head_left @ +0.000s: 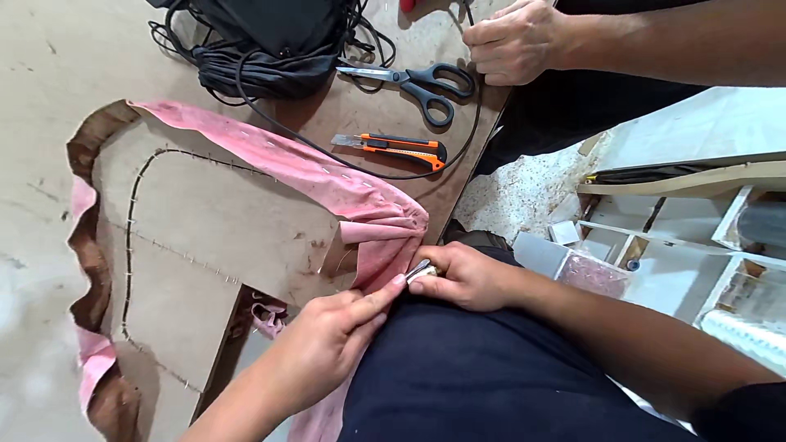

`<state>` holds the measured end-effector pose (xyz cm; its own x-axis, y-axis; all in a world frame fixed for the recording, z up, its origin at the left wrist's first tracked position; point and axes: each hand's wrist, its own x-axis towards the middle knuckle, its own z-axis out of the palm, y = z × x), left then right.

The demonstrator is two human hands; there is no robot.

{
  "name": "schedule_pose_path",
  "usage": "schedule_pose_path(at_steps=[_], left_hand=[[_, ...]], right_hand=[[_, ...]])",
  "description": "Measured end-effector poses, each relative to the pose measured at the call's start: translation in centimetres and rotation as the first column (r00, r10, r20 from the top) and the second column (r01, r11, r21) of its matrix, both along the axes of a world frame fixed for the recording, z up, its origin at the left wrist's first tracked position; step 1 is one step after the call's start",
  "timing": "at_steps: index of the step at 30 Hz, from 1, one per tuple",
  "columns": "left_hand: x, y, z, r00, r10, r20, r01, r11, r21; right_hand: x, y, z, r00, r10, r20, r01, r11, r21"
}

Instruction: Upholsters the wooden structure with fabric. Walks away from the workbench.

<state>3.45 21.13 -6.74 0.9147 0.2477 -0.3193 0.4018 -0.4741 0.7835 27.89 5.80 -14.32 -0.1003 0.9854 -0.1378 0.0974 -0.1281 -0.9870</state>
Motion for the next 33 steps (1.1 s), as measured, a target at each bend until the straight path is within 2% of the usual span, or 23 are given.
schedule_pose_path(at_steps=[2, 6, 11, 14, 19, 23, 25, 28, 30, 33], left_hand=[[-1.2, 1.2, 1.6, 0.998, 0.061, 0.002, -0.06, 0.991, 0.122], [-5.0, 1.9, 3.5, 0.961, 0.264, -0.081, -0.259, 0.963, 0.07], [-5.0, 0.9, 3.3, 0.867, 0.49, 0.095, -0.493, 0.87, 0.007], [-4.4, -0.3, 3.0, 0.874, 0.472, 0.116, -0.47, 0.882, -0.041], [-3.9, -1.5, 2.5, 0.925, 0.371, 0.088, -0.374, 0.927, 0.027], [-3.7, -1.9, 2.1, 0.903, 0.42, 0.095, -0.425, 0.904, 0.04], [-4.0, -2.1, 1.7, 0.898, 0.429, 0.101, -0.437, 0.897, 0.072], [-3.8, -2.2, 1.6, 0.932, 0.352, 0.082, -0.361, 0.919, 0.161], [-3.5, -2.5, 1.7, 0.952, 0.298, 0.063, -0.305, 0.932, 0.197], [-2.8, -3.1, 1.1, 0.947, 0.304, 0.101, -0.319, 0.926, 0.204]], right_hand=[[0.9, -0.7, 0.2, 0.999, -0.043, -0.016, 0.042, 0.998, -0.047], [1.7, -2.1, 0.1, 0.999, -0.048, 0.0, 0.048, 0.994, -0.101], [0.9, -0.9, 1.2, 0.978, -0.199, 0.057, 0.202, 0.979, -0.04], [1.2, -0.3, 1.8, 0.965, -0.261, 0.031, 0.263, 0.958, -0.113], [1.7, -1.0, 2.1, 0.945, -0.304, -0.124, 0.266, 0.93, -0.253], [1.1, -1.0, 2.4, 0.894, -0.443, -0.068, 0.432, 0.892, -0.133], [1.1, -0.7, 2.5, 0.88, -0.474, 0.034, 0.475, 0.88, -0.029], [2.9, 0.8, 2.8, 0.872, -0.433, 0.229, 0.41, 0.901, 0.145], [4.2, 2.7, 2.7, 0.897, -0.362, 0.252, 0.326, 0.929, 0.175], [5.2, 5.7, 2.3, 0.943, -0.259, 0.208, 0.231, 0.961, 0.149]])
